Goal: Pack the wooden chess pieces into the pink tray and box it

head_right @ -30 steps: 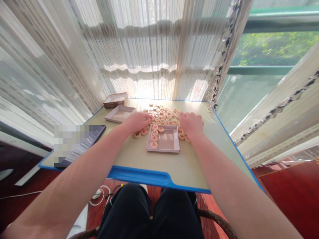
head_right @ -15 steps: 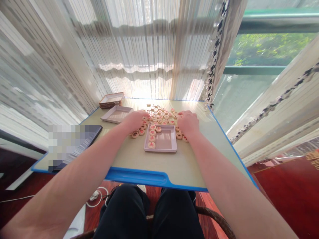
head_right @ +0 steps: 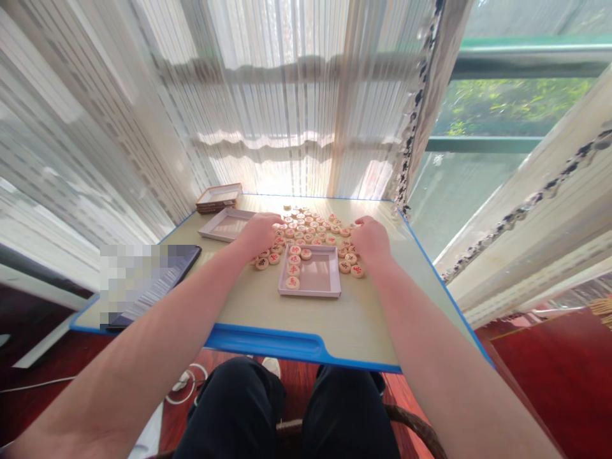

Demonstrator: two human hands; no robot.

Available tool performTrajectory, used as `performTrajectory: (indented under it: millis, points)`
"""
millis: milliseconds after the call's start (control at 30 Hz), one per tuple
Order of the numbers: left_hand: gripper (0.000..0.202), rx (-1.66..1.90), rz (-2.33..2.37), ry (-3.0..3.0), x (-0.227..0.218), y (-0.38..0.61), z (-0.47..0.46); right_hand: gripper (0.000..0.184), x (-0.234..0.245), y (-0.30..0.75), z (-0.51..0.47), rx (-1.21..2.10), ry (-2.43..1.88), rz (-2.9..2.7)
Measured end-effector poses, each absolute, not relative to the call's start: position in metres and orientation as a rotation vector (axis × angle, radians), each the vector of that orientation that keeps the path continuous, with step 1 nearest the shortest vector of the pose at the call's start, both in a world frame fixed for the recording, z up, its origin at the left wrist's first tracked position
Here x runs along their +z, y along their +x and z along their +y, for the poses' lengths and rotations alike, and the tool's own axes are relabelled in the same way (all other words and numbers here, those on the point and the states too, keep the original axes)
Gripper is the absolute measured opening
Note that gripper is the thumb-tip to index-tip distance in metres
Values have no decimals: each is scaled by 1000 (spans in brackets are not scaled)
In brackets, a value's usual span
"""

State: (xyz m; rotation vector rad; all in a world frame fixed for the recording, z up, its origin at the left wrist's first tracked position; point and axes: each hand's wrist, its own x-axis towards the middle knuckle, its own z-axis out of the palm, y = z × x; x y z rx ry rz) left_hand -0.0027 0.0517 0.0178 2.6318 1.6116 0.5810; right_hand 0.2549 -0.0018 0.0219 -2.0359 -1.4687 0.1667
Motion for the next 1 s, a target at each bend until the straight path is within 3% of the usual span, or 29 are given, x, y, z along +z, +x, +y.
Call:
performTrajectory:
  millis: [167,567,800,1000]
  points:
    - [37,415,1606,2637,23,2,44,38,17,257,3,178,-1988,-1557]
    - [34,550,1523,2640,19,1,45,37,9,253,9,134,-1893,-1678]
    - [30,556,1502,2675,23,1,42,48,1,250,14,136,-1693,-1948]
    - [29,544,1457,2698,20,0,43,55,6,245,6,210,-1783,-2118]
